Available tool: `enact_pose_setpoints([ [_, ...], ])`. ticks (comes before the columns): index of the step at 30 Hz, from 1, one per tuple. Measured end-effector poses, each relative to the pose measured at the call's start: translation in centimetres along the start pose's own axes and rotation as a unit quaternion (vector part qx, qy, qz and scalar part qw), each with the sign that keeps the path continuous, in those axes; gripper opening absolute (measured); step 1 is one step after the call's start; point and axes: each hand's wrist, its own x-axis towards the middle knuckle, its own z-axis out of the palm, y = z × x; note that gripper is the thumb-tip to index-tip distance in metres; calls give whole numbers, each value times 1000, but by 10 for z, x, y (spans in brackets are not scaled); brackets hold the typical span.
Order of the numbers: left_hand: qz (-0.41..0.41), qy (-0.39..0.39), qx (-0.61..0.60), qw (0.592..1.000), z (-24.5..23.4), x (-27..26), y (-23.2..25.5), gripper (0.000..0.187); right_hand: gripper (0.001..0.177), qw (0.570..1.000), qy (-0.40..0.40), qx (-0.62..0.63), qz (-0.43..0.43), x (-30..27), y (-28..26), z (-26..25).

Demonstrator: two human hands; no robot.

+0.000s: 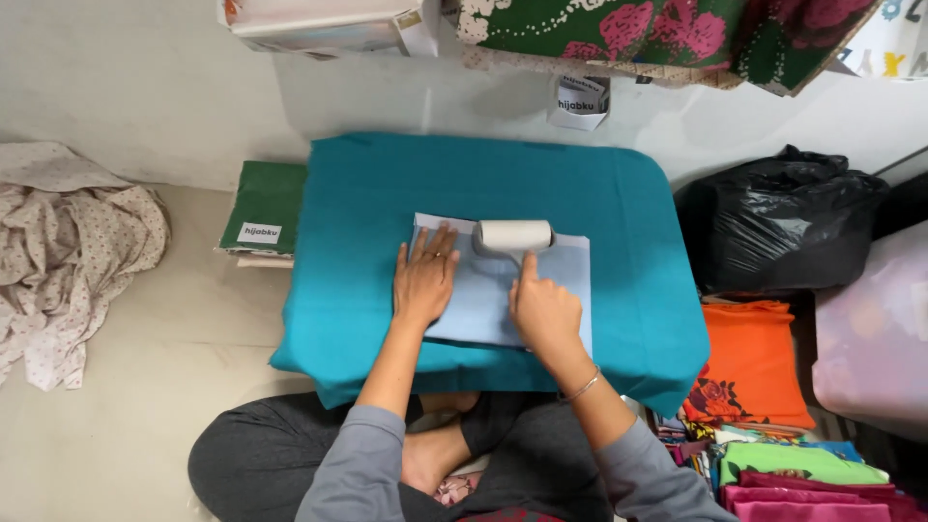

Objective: Cleaning a piece of fabric with a lint roller and then folding it neatly.

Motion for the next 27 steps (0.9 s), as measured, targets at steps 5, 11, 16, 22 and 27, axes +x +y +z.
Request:
enact_pose_setpoints([
  [5, 19, 91, 103, 990, 24, 3, -8, 54, 54, 999, 9, -37, -13, -75, 13, -13],
  [11, 6, 81, 123, 989, 29, 7, -8, 78, 60, 997, 21, -60, -35, -128, 47, -4],
  [16, -4, 65, 119, 991, 26, 6, -6, 83, 51, 986, 145, -75, 25, -38, 58, 16],
  [22, -13, 53, 120, 991, 21, 7, -3, 84, 57, 985, 148, -73, 51, -26, 58, 23],
  [27, -12, 44, 129, 991, 26, 7, -5, 83, 57, 982, 163, -92, 11, -115, 66, 14],
])
